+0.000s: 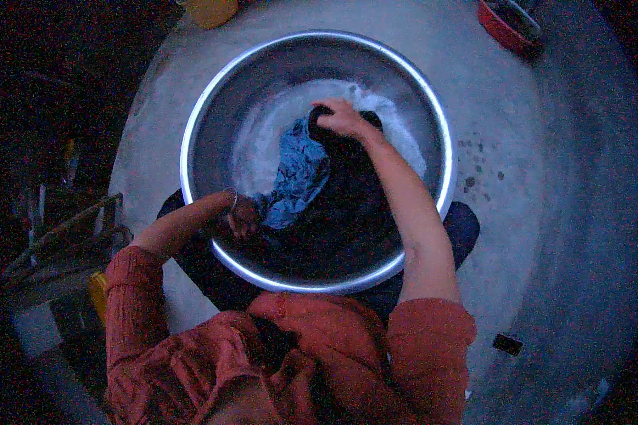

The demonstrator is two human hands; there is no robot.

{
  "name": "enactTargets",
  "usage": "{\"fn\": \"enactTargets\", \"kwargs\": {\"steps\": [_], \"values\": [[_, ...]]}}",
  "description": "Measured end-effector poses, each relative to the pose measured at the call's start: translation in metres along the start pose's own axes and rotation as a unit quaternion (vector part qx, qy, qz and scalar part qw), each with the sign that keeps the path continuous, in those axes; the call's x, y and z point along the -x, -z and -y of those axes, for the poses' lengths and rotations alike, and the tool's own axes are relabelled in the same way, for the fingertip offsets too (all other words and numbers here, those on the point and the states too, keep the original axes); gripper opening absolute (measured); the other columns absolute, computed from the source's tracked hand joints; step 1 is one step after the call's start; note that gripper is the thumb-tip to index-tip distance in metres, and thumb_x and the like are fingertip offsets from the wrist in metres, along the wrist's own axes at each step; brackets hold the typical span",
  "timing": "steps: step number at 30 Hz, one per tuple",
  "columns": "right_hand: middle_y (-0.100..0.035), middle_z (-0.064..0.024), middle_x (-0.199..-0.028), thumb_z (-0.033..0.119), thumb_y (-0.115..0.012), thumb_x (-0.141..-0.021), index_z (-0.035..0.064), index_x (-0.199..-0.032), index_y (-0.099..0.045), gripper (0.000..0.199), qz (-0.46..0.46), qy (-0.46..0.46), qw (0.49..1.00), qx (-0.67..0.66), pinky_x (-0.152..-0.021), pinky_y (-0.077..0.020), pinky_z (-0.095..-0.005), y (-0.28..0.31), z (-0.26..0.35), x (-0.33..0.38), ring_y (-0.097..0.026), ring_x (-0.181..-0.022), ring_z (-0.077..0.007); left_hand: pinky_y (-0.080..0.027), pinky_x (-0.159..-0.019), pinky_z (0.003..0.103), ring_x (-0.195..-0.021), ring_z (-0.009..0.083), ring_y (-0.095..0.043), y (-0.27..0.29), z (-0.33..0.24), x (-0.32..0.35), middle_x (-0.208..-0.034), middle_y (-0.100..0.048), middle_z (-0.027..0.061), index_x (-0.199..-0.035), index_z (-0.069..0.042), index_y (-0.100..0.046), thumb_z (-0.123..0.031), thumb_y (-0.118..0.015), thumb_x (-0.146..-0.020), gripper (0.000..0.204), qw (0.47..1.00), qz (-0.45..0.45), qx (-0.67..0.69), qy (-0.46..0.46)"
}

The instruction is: The person sits on the floor and washes clothes by hand in a large metal basin filled with soapy water. They scrub and wring out a dark garment and a blue garment, repeatedly submerging and squeezing them to clean the fabric.

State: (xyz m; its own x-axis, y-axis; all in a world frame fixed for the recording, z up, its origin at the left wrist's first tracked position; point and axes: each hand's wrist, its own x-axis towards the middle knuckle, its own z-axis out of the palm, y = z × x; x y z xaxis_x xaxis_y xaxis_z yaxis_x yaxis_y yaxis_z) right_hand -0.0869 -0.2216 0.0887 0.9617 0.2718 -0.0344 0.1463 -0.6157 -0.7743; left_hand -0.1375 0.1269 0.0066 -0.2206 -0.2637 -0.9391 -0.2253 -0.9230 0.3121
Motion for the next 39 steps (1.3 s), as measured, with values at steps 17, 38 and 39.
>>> {"fn": "enactTargets", "kwargs": {"steps": [17,38,39], "values": [[-0.055,-0.0163,-0.108,0.042,-0.032,-0.090,-0.0006,-0.109,-0.051,0.050,-0.078,-0.159,0.979,-0.103,-0.090,-0.0340,-0.0342,-0.039,-0.014,0.062,-0.050,-0.100,-0.0295,-0.041,-0.077,0.035,-0.087,0.0252,-0.055,0.084,-0.154,0.009,-0.090,-0.059,0.0191,-0.090,0.000,-0.058,-0.041,-0.046,-0.081,0.044,0.725,-0.546,0.228,-0.354],[-0.051,-0.0127,-0.106,0.037,-0.050,-0.080,0.0141,-0.093,-0.061,0.029,-0.277,0.026,0.884,0.377,-0.084,-0.0355,-0.0494,-0.074,-0.024,0.013,-0.047,-0.098,-0.0316,-0.041,-0.080,0.044,-0.087,0.0335,-0.055,0.089,-0.173,-0.010,-0.085,-0.059,0.0166,-0.102,-0.011,-0.055,-0.036,-0.044,-0.084,0.033,0.599,-0.798,-0.066,-0.021],[-0.049,-0.0122,-0.109,0.039,-0.049,-0.080,0.0158,-0.095,-0.061,0.030,-0.255,-0.016,0.905,0.339,-0.084,-0.0353,-0.0495,-0.075,-0.024,0.016,-0.046,-0.100,-0.0316,-0.041,-0.079,0.044,-0.087,0.0344,-0.055,0.092,-0.166,-0.006,-0.088,-0.059,0.0174,-0.105,-0.011,-0.053,-0.038,-0.043,-0.084,0.036,0.611,-0.788,-0.071,-0.023]]}}
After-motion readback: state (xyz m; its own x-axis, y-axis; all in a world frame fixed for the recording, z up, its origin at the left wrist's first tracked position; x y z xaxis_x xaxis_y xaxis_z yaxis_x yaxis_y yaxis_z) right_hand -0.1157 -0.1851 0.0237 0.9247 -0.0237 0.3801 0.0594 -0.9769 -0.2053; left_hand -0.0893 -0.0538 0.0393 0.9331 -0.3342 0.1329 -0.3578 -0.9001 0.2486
